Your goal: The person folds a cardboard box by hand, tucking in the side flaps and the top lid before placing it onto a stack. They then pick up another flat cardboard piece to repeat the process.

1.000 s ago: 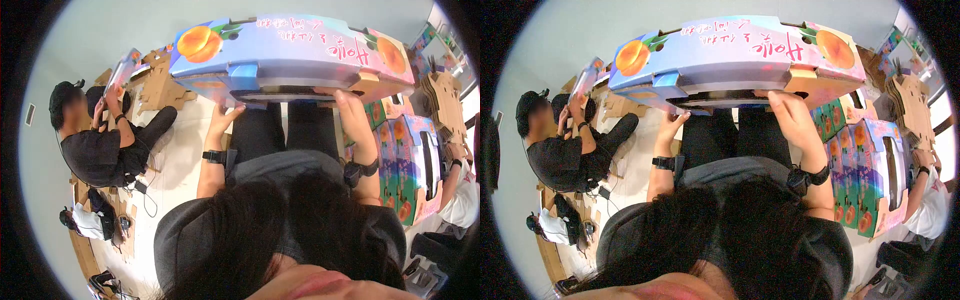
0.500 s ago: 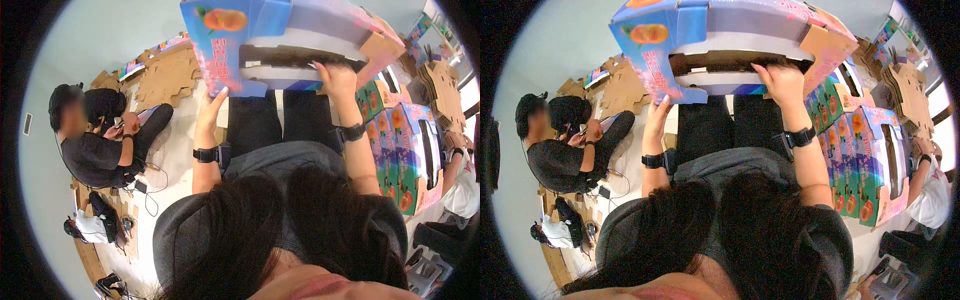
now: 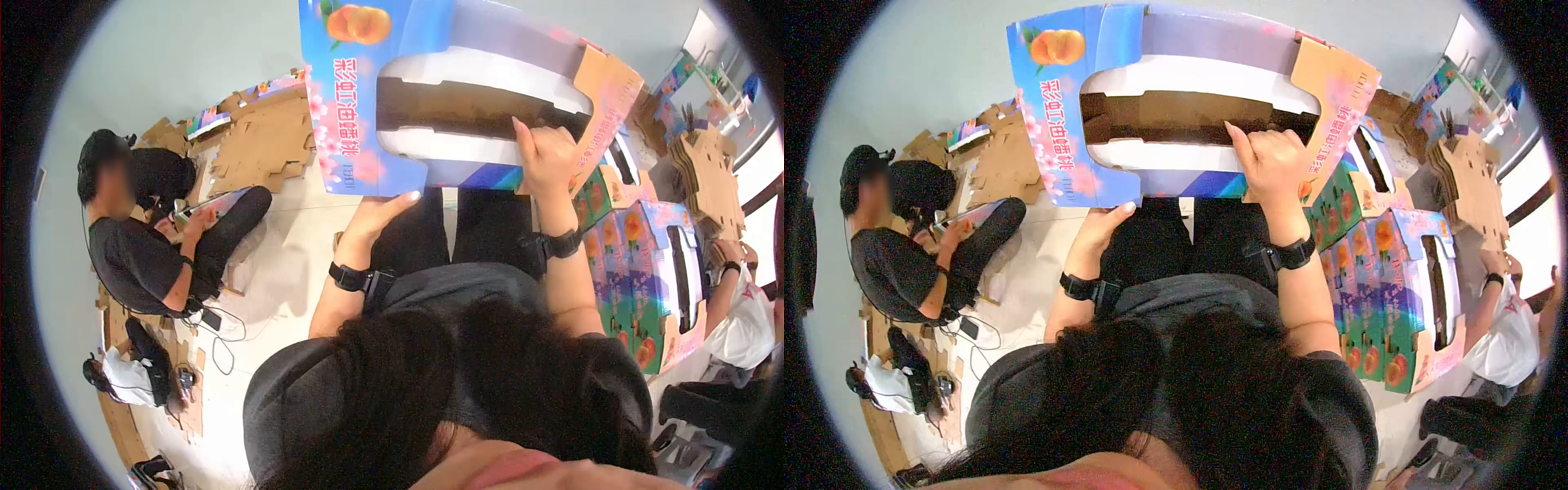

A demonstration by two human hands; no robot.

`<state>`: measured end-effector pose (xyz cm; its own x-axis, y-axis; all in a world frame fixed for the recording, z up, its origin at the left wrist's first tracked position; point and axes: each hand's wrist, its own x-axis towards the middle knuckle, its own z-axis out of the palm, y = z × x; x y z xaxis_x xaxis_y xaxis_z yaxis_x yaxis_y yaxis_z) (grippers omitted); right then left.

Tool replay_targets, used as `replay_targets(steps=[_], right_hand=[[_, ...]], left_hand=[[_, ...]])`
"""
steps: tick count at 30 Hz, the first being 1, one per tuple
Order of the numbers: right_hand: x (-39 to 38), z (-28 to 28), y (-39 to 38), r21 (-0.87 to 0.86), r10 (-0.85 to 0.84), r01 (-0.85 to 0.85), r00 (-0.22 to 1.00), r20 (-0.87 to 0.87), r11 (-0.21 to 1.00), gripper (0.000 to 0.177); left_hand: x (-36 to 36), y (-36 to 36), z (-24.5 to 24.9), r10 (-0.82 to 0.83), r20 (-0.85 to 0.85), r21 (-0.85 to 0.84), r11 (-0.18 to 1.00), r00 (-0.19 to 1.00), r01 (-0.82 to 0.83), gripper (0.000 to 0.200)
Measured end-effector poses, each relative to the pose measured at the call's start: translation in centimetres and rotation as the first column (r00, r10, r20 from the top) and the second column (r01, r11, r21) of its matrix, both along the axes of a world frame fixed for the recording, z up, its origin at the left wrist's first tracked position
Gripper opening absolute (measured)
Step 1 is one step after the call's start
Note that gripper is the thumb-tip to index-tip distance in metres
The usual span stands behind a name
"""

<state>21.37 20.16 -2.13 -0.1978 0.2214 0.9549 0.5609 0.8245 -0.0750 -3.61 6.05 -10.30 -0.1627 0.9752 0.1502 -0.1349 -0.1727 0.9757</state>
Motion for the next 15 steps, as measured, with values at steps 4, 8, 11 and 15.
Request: replay_targets(steps=[4,8,11,15], right_hand=[[-0.2,1.6,-0.9,-0.021,-0.004,0.004,1.000,0.022,1.000,0.046],[0.1,2.6,-1.5,-0.089,0.014,-0.006,0.996,0.091,0.996,0.045],[0.2,3.0,-2.0,-0.148,0.100,-0.078,0.984,0.145,0.986,0.040],[0.1,2.3,-0.7,-0.152,0.181,-0.161,0.975,0.129,0.975,0.030]], left_hand=[[1.0,0.6,-1.5,-0.028,0.152,0.094,0.995,0.988,0.013,0.056],[2.5,1.9,-2.2,0.112,0.306,0.173,0.970,0.945,-0.171,0.055],[2.4,1.2,-1.2,0.116,0.293,0.189,0.966,0.949,-0.176,0.054],[2.1,0.9,-0.9,0.151,0.187,0.168,0.969,0.971,-0.183,0.053]])
